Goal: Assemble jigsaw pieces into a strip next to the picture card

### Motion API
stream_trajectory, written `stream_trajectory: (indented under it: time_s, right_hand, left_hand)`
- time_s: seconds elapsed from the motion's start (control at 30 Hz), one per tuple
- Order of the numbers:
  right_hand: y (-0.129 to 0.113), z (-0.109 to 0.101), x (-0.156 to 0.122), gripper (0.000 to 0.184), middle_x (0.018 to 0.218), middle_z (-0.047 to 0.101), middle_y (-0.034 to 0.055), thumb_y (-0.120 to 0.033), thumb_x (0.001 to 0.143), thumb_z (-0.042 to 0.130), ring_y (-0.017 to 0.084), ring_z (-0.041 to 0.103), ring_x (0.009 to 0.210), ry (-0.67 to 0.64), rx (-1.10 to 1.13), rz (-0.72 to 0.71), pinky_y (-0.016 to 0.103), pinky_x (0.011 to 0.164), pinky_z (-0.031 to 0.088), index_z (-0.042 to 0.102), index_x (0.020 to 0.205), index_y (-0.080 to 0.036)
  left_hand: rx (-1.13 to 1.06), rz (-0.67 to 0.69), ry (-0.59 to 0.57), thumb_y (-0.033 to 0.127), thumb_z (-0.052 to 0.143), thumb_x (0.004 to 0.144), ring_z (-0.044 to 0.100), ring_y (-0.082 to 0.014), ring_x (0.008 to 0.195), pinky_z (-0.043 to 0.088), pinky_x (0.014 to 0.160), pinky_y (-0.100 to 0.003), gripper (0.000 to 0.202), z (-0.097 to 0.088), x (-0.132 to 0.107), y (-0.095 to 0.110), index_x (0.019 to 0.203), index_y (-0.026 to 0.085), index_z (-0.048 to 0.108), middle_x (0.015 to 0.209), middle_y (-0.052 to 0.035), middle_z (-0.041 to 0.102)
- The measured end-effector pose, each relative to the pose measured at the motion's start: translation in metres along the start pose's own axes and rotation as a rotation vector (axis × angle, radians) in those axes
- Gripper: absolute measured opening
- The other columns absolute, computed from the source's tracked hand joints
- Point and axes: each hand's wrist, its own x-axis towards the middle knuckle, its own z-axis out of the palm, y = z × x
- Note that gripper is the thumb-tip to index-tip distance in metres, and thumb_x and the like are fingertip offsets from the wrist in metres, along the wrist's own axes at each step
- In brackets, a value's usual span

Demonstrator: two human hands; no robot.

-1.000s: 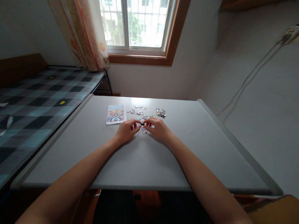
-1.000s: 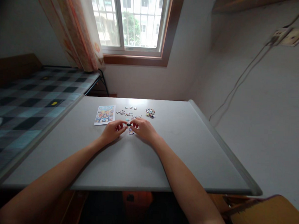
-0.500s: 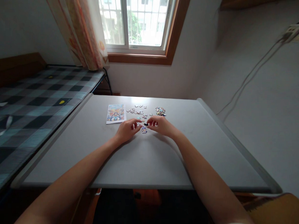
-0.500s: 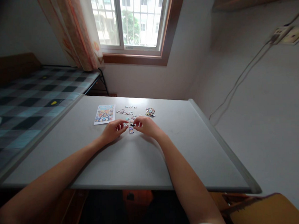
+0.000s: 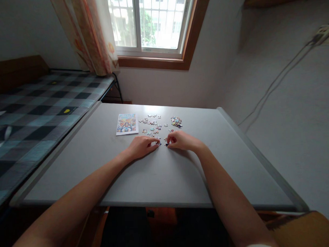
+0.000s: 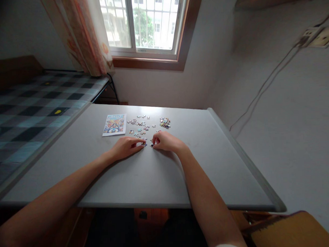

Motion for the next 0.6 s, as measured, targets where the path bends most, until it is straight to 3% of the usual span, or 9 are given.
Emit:
stream_trajectory:
  time_s: [0.2, 0.47, 0.6]
  right_hand:
    - [0.000, 0.002, 0.002, 0.006, 0.064, 0.059, -0.0018, -0.021, 0.072, 0.070, 0.011, 0.051, 0.058, 0.030, 0.062, 0.007, 0.022, 0.052, 0.036, 0.070, 0.076, -0.018]
    - [0.010, 0.017, 0.014, 0.008, 0.073, 0.064, 0.0013, -0.016, 0.079, 0.063, 0.012, 0.054, 0.064, 0.236, -0.014, 0.027, 0.023, 0.062, 0.039, 0.070, 0.083, -0.019]
    - [0.013, 0.013, 0.015, 0.008, 0.080, 0.066, 0.0040, -0.020, 0.081, 0.064, 0.013, 0.055, 0.070, 0.323, -0.060, 0.041, 0.025, 0.067, 0.040, 0.071, 0.084, -0.017]
  left_hand:
    - [-0.019, -0.025, -0.005, 0.040, 0.056, 0.088, 0.053, -0.0117, 0.055, 0.033, 0.055, -0.023, 0.025, -0.002, 0.000, 0.001, 0.102, 0.030, 0.074, 0.063, 0.0020, 0.064]
    - [-0.027, -0.064, -0.025, 0.040, 0.057, 0.087, 0.052, -0.0111, 0.054, 0.033, 0.055, -0.023, 0.025, -0.002, 0.001, 0.000, 0.103, 0.030, 0.074, 0.062, 0.0025, 0.064]
    - [-0.030, -0.075, -0.035, 0.040, 0.055, 0.088, 0.051, -0.0107, 0.055, 0.031, 0.055, -0.023, 0.027, -0.004, 0.001, 0.002, 0.104, 0.028, 0.074, 0.063, 0.0015, 0.064]
